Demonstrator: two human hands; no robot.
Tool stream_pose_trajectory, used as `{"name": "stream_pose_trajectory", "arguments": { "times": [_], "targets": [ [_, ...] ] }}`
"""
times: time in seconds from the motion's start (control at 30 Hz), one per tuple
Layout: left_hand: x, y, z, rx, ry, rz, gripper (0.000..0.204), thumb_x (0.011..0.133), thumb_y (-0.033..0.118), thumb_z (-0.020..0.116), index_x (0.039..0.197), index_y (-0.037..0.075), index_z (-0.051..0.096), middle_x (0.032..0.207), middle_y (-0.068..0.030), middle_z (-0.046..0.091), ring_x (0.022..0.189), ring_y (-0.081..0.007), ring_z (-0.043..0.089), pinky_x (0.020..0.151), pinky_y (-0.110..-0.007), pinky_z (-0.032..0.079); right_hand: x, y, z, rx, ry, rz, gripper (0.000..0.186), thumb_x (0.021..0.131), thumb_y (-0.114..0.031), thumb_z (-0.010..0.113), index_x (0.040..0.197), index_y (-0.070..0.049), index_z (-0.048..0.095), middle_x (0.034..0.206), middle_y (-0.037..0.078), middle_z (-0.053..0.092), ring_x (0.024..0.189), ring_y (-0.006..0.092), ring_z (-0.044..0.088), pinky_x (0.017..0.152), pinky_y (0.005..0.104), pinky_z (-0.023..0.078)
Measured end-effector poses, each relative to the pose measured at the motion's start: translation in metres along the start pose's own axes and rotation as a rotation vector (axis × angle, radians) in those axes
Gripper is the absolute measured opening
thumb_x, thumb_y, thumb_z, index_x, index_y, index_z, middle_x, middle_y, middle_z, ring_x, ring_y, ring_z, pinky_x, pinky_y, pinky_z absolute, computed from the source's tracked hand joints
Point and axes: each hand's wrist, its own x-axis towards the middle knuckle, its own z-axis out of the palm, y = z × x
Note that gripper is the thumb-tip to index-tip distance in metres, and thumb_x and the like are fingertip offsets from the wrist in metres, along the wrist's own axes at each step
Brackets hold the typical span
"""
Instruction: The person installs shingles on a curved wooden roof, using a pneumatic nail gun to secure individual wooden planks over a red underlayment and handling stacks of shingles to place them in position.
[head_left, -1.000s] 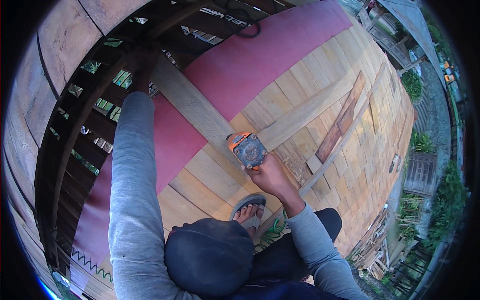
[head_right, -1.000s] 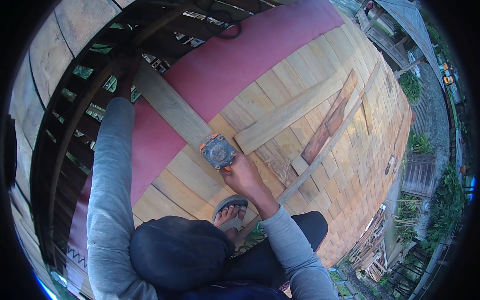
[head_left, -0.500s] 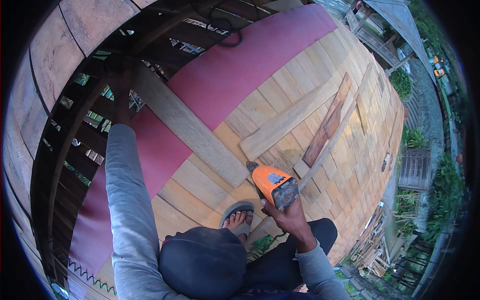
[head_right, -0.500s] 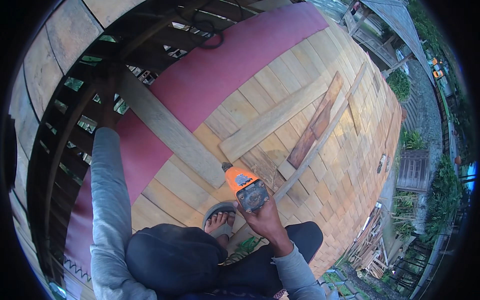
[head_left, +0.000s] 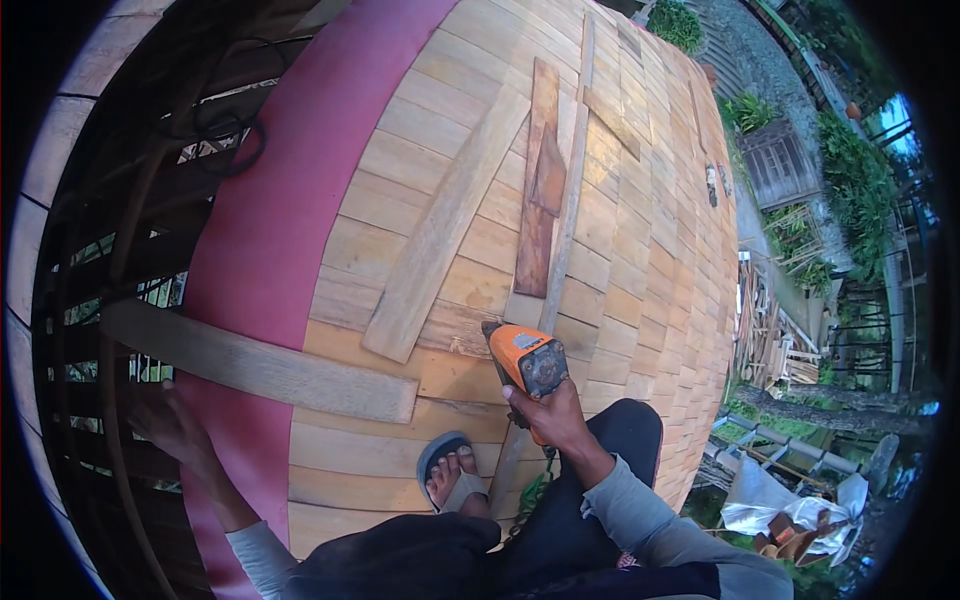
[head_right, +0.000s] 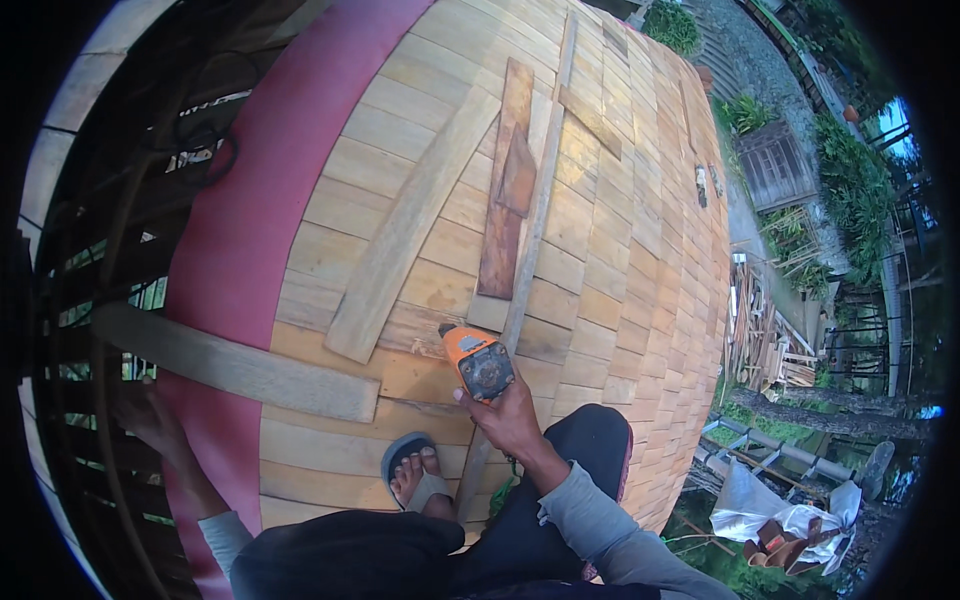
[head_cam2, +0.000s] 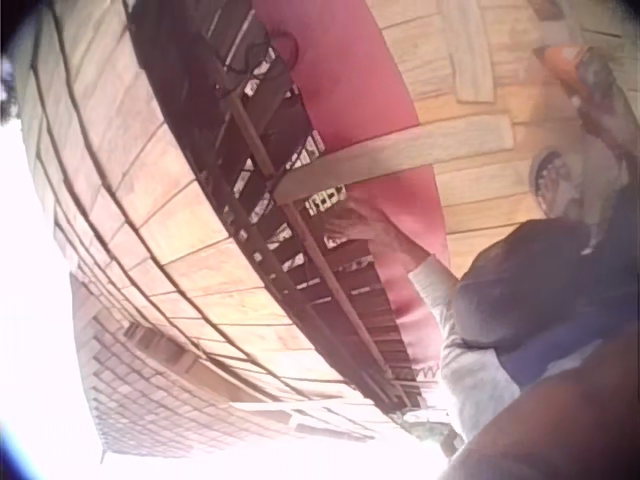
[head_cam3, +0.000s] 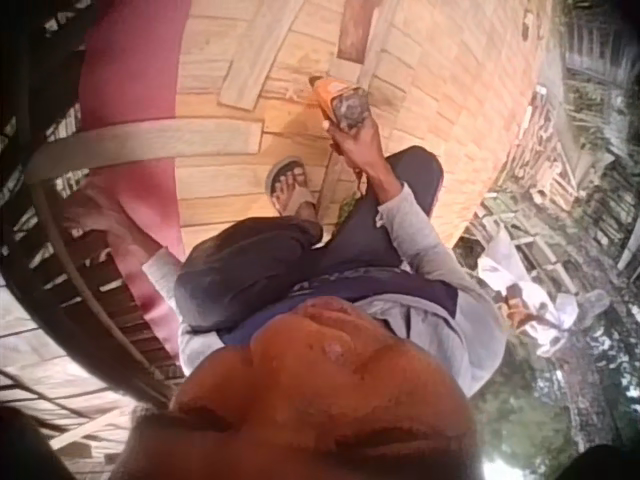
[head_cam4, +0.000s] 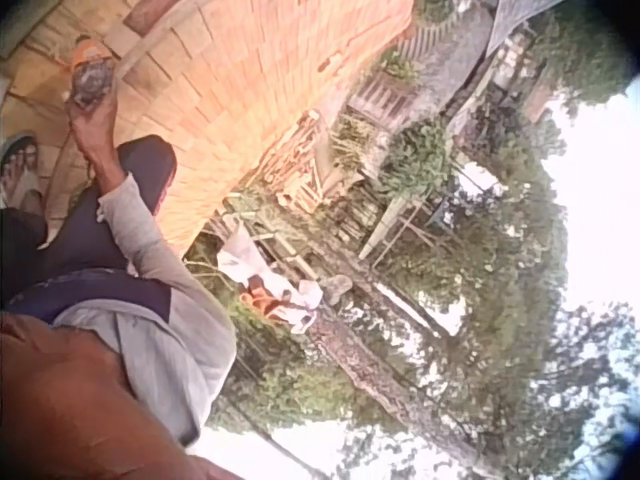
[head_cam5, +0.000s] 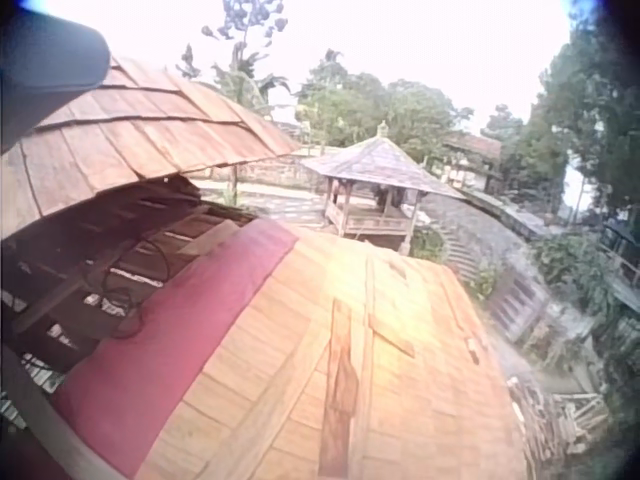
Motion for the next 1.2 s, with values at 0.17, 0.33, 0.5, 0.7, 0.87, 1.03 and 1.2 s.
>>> {"name": "stream_pose_trajectory", "arguments": {
  "times": [0.17,0.33,0.5,0.7,0.87,1.03,1.2],
  "targets": [
    [-0.028,0.208,0.032,-0.507,-0.484,0.366,0.059,0.089,0.023,0.073,0.137,-0.001,0.050,0.151,-0.0244,0.035,0.138,-0.0434,0.035,0.111,-0.058,0.032,0.008,-0.003,0.006,0.033,0.054,0.019,0.051,0.086,-0.014,0.079,0.126,0.003,0.054,0.116,0.012,0.068,0.107,0.0193,0.064,0.096,0.0349,0.050],
    [-0.038,0.367,0.098,-0.806,-0.538,0.590,0.064,0.084,0.026,0.076,0.136,-0.002,0.050,0.147,-0.0288,0.039,0.136,-0.0461,0.037,0.111,-0.056,0.034,-0.009,-0.013,-0.004,0.025,0.116,-0.064,0.050,0.086,-0.017,0.080,0.125,0.004,0.056,0.114,0.012,0.069,0.106,0.0194,0.065,0.094,0.0351,0.051],
    [-0.065,0.519,0.188,-0.777,-0.873,0.430,0.083,0.083,0.045,0.074,0.143,-0.003,0.044,0.148,-0.0306,0.040,0.136,-0.0440,0.039,0.109,-0.053,0.036,-0.047,-0.035,-0.026,-0.039,0.235,0.006,0.034,0.089,-0.012,0.076,0.116,0.003,0.061,0.100,0.011,0.069,0.087,0.0170,0.067,0.076,0.0336,0.056],
    [-0.130,0.605,0.222,-0.321,-0.695,0.466,0.093,0.084,0.045,0.074,0.152,-0.002,0.031,0.153,-0.0332,0.031,0.138,-0.0449,0.037,0.109,-0.059,0.033,-0.103,-0.075,-0.047,0.138,0.404,0.157,0.033,0.091,-0.011,0.075,0.116,0.003,0.059,0.087,0.007,0.065,0.067,0.0117,0.064,0.058,0.0283,0.054],
    [-0.125,0.627,0.229,-0.441,-0.857,0.283,0.071,0.093,0.024,0.063,0.152,-0.002,0.032,0.135,-0.0260,0.045,0.123,-0.0399,0.050,0.094,-0.052,0.048,-0.121,-0.055,-0.058,0.161,0.500,0.137,0.039,0.088,-0.009,0.078,0.118,0.004,0.058,0.090,0.007,0.065,0.069,0.0135,0.066,0.061,0.0282,0.056],
    [-0.119,0.624,0.249,-0.386,-0.802,0.249,0.050,0.097,0.019,0.057,0.140,-0.003,0.045,0.118,-0.0177,0.055,0.105,-0.0317,0.064,0.083,-0.042,0.056,-0.125,-0.052,-0.056,0.207,0.494,0.224,0.037,0.089,-0.008,0.076,0.119,0.004,0.058,0.090,0.007,0.065,0.069,0.0144,0.066,0.060,0.0292,0.057],
    [-0.100,0.619,0.255,-0.493,-1.058,0.096,0.036,0.097,0.018,0.058,0.127,-0.001,0.058,0.118,-0.0223,0.064,0.109,-0.0334,0.066,0.091,-0.043,0.055,-0.127,-0.068,-0.050,0.178,0.445,0.292,0.043,0.089,-0.005,0.075,0.125,0.003,0.052,0.091,0.008,0.063,0.071,0.0154,0.065,0.060,0.0314,0.057]
  ]
}}
